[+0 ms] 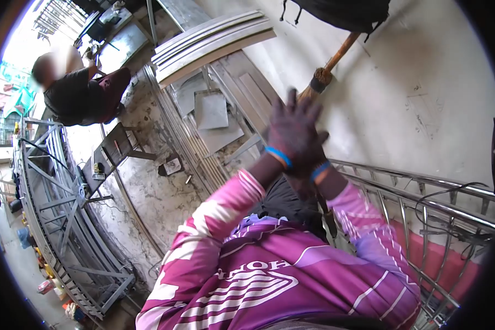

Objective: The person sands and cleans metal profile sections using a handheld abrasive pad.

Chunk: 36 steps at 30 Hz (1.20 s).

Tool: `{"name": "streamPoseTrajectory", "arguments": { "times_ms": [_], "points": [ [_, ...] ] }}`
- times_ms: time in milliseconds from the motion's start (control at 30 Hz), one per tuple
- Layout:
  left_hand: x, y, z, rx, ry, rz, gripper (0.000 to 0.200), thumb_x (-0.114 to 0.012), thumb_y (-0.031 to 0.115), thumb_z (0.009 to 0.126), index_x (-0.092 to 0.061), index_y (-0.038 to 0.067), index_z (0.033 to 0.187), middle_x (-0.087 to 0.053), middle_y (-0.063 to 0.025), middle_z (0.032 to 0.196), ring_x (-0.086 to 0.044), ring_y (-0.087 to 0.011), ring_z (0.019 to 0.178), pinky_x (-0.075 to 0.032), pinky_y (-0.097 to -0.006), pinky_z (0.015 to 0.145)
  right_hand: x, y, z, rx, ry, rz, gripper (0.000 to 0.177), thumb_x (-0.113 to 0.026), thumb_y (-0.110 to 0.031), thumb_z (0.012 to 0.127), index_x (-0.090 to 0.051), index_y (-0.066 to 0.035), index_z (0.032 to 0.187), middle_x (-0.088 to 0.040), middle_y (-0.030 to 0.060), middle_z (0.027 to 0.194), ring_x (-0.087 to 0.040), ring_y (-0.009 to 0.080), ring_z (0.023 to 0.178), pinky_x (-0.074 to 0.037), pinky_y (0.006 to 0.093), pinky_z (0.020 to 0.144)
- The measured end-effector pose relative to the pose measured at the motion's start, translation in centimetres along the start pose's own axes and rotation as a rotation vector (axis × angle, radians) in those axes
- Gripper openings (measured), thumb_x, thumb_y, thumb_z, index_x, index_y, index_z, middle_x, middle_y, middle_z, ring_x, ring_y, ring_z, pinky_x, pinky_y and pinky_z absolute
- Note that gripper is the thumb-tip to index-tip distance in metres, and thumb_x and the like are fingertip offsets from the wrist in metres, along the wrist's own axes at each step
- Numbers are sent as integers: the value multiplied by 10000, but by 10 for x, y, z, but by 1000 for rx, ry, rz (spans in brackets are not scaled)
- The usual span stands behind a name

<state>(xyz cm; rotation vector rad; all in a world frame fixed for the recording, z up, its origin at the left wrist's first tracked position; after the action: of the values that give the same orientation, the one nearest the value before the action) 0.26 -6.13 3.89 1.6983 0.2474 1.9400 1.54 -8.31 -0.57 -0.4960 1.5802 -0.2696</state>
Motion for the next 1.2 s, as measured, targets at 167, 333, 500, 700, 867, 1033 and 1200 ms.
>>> {"name": "streamPoseTrajectory", "arguments": {
  "times_ms": [167, 333, 500, 700, 867, 1033, 1200],
  "points": [
    [2, 14, -15, 51, -60, -139, 735, -663, 524, 893, -513, 113, 1483, -472, -197, 1537, -278, -497, 1523, -173, -681, 1225, -27, -3, -11, 6, -403, -931, 715, -555, -526, 931, -476, -149, 1533, -457, 186, 1576, -373, 380, 1481, -264, 618, 1187],
    [16, -69, 45, 56, 142, -29, 710, -694, 540, 837, -595, 111, 1395, -554, -183, 1456, -328, -471, 1491, -253, -641, 1191, -45, 21, 45, 43, -753, -1802, 676, -561, -510, 931, -514, -153, 1503, -511, 185, 1534, -431, 372, 1448, -271, 655, 1171],
    [37, -131, 90, 151, 151, 82, 676, -675, 557, 852, -607, 153, 1390, -571, -157, 1468, -333, -441, 1506, -225, -631, 1219, -44, 48, 90, 291, -929, -2538, 616, -568, -479, 927, -570, -151, 1449, -604, 159, 1447, -531, 343, 1370, -348, 638, 1118],
    [12, -65, 33, 76, 118, 50, 667, -677, 526, 862, -603, 143, 1404, -546, -172, 1492, -306, -479, 1514, -197, -690, 1216, 4, 25, 43, 401, -956, -2456, 762, -571, -531, 937, -431, -119, 1564, -454, 172, 1583, -412, 328, 1467, -307, 499, 1218],
    [-10, 22, -25, 37, 47, -137, 671, -682, 471, 872, -560, 109, 1423, -514, -193, 1507, -296, -487, 1519, -183, -689, 1221, 27, -45, -51, 159, -585, -2182, 767, -576, -546, 933, -440, -122, 1558, -459, 172, 1580, -414, 325, 1464, -301, 496, 1217],
    [-4, 1, -5, 72, 69, -174, 646, -693, 453, 852, -585, 92, 1376, -526, -192, 1466, -301, -486, 1512, -186, -674, 1227, 30, -36, -41, 73, -462, -2030, 759, -572, -546, 935, -444, -120, 1551, -466, 175, 1574, -417, 326, 1459, -302, 493, 1212],
    [18, -85, 57, 155, 177, -36, 634, -691, 495, 838, -623, 134, 1355, -556, -169, 1464, -315, -458, 1513, -222, -631, 1232, 33, 32, 57, 432, -956, -2260, 709, -535, -495, 957, -441, -99, 1538, -486, 188, 1557, -430, 336, 1444, -325, 484, 1188]
  ]
}}
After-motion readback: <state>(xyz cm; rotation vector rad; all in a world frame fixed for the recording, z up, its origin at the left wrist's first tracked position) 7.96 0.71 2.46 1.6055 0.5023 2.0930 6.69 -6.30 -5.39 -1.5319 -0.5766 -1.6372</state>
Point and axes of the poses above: each hand's wrist, its own z-axis towards the middle knuckle, its own x-axis out of the back of the hand, y = z × x, the point moved 5 cm from there along z, towards the middle knuckle
